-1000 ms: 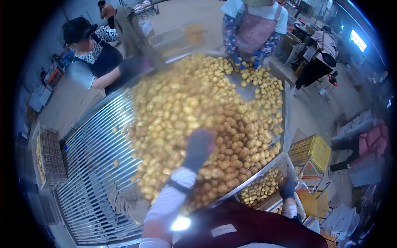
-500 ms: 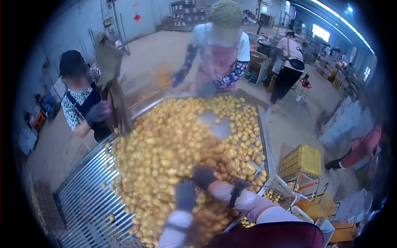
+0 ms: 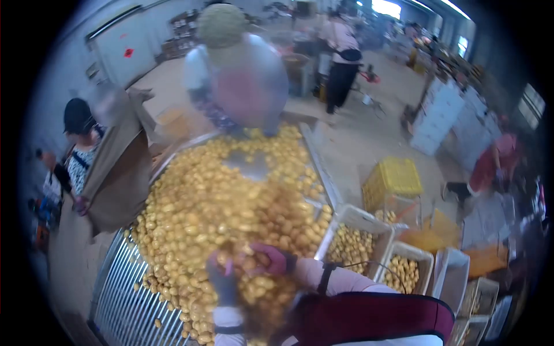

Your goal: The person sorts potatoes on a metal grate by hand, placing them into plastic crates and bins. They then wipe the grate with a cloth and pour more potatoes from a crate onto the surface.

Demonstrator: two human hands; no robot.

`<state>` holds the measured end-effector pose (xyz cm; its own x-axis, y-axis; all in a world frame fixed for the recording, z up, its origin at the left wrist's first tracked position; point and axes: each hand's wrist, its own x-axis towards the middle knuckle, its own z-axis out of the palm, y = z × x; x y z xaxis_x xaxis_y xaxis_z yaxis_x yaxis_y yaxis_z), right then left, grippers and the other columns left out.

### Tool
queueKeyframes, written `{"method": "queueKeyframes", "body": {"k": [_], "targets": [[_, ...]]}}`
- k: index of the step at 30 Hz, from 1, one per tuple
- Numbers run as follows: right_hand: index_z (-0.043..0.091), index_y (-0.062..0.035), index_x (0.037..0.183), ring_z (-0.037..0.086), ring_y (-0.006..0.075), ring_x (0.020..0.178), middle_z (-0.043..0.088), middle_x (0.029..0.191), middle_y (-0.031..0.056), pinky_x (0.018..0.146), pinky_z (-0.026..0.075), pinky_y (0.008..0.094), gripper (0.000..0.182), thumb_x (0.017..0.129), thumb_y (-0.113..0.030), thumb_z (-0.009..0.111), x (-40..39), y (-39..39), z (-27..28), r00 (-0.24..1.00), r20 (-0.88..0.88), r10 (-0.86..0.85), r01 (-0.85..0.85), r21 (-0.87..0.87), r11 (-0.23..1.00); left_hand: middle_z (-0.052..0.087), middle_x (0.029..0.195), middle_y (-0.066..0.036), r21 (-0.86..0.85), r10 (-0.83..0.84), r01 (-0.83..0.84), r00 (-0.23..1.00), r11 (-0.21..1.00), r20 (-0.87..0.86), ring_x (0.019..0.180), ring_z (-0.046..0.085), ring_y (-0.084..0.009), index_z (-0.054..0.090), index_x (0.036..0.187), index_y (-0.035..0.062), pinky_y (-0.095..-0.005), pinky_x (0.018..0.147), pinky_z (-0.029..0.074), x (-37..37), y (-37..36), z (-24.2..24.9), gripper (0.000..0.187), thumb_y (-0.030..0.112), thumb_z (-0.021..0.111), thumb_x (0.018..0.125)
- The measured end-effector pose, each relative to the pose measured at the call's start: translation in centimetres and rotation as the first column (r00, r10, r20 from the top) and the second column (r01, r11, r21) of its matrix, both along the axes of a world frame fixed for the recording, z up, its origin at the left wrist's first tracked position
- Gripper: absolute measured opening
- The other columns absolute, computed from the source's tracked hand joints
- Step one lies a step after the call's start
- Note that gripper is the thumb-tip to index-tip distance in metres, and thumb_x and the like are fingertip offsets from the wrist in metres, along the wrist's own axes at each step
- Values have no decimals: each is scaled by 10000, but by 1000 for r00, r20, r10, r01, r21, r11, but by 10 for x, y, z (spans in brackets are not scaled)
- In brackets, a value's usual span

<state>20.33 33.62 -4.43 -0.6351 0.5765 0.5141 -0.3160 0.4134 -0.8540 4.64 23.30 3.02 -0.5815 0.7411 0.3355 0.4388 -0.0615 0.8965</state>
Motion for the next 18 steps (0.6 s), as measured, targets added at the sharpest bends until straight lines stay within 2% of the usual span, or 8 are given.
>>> {"method": "queueKeyframes", "body": {"k": [2,4,5,8,12,13,17,18], "targets": [[504,-83,1374,580,273,1199,591,1315,111,1032,479,460,537,911,-222,738,24,-41,25,997,-65,37,-57,-330,942,573,1263,-184,-26,-135,135,991,990,0,1200,537,-365,568,1242,-6,-438,1078,408,47,-12,43,416,96,687,856],[556,-84,1321,606,287,1167,602,1334,107,985,515,425,488,953,-379,682,47,-76,15,996,-87,-12,-32,-485,874,566,1287,-183,-46,-296,324,783,945,-548,1237,515,-383,572,1246,7,-469,1094,390,58,-21,16,422,80,679,844],[572,-87,1297,629,284,1125,630,1293,105,958,528,421,475,978,-435,623,60,-81,33,935,-349,59,-319,-759,568,557,1313,-184,-179,-371,338,684,924,-628,1293,474,-413,578,1247,29,-533,1114,359,75,-26,18,438,104,688,830],[606,-114,1213,678,249,947,693,1084,71,835,564,392,499,1030,-546,437,98,-113,14,790,-579,-202,-540,-813,218,559,1316,-170,-206,-601,657,460,726,-654,1313,455,-432,577,1260,49,-573,1121,344,119,-27,13,461,154,696,828],[599,-81,1220,663,252,1002,657,1126,106,869,568,392,393,1034,-405,477,203,-163,-10,913,-3,-408,292,-693,659,548,1334,-159,-290,-781,855,189,429,-596,1333,434,-448,559,1290,59,-593,1141,319,198,-36,-21,480,213,675,851],[587,-50,1243,664,276,1012,653,1131,136,868,580,404,378,1033,-346,480,228,-169,-21,895,-222,-386,112,-727,678,546,1340,-166,-313,-814,889,107,336,-570,1325,446,-443,571,1286,63,-590,1131,334,222,-39,-20,462,212,671,861],[565,-56,1296,621,323,1160,627,1224,164,952,544,403,434,1057,-375,392,322,-232,7,675,-185,-714,-2,-969,249,532,1380,-174,-334,-868,933,-52,134,-494,1340,444,-437,583,1314,82,-565,1128,358,271,-55,-13,487,194,696,854],[534,-44,1348,610,349,1187,606,1283,194,1015,519,447,481,1064,-389,357,352,-247,-5,535,-452,-713,-380,-883,275,521,1399,-177,-336,-872,928,-24,163,-490,1358,431,-432,577,1323,71,-558,1139,347,267,-58,-12,494,198,689,859]]}}
